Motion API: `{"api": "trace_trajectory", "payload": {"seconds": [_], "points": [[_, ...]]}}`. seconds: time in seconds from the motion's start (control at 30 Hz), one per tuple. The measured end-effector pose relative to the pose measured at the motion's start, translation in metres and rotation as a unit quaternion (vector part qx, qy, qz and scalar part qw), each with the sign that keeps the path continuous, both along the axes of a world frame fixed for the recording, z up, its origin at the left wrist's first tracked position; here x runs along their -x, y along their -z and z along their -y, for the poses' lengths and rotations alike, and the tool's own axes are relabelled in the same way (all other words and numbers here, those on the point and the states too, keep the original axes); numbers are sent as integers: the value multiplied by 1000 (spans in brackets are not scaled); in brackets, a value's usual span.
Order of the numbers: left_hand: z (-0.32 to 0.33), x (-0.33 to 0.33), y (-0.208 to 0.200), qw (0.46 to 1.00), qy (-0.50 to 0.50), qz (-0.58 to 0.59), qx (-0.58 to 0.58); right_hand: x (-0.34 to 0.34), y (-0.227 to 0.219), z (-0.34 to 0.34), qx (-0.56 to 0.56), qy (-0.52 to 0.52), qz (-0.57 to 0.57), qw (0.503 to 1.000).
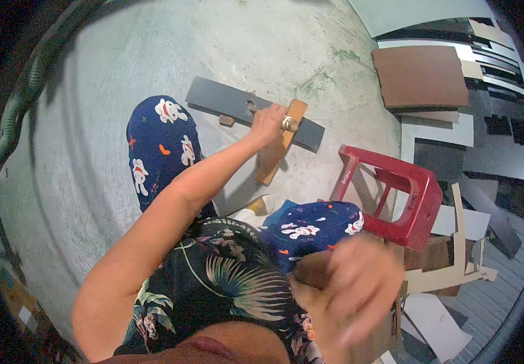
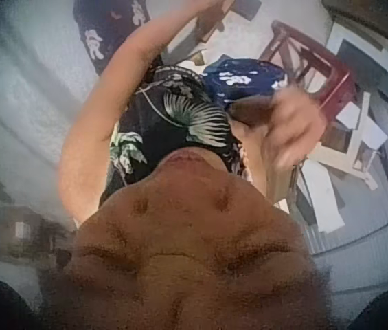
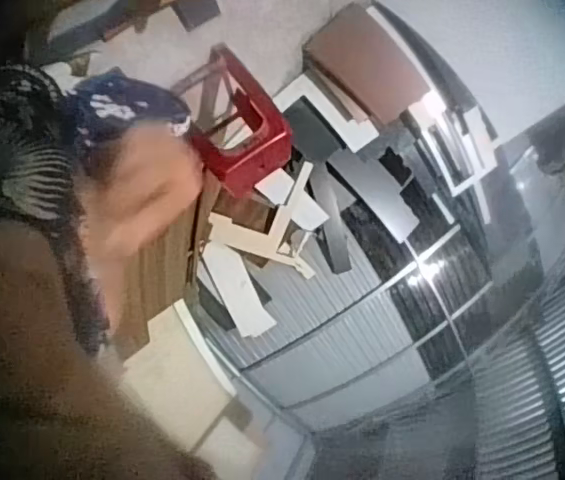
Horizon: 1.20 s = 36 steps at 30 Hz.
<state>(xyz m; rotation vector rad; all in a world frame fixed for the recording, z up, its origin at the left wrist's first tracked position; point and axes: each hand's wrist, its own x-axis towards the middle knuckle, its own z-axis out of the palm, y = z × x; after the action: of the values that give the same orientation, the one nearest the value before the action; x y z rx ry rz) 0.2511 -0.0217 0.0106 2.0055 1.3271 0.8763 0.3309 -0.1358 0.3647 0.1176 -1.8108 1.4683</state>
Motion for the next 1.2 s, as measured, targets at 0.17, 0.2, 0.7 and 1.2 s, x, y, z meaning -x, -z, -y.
{"api": "trace_trajectory", "payload": {"seconds": [0.17,0.2,0.7,1.2], "points": [[-1,0,-4,1000,10,-21,13,72,-6,-5,-63,-51,10,997],[1,8,2,1000,1,-26,14,59,-10,-3,-59,-55,20,997],[0,3,1,1000,10,-23,-5,47,-49,67,-14,22,250,968],[-1,4,-3,1000,5,2,-29,58,-38,53,-19,-31,163,986]]}}
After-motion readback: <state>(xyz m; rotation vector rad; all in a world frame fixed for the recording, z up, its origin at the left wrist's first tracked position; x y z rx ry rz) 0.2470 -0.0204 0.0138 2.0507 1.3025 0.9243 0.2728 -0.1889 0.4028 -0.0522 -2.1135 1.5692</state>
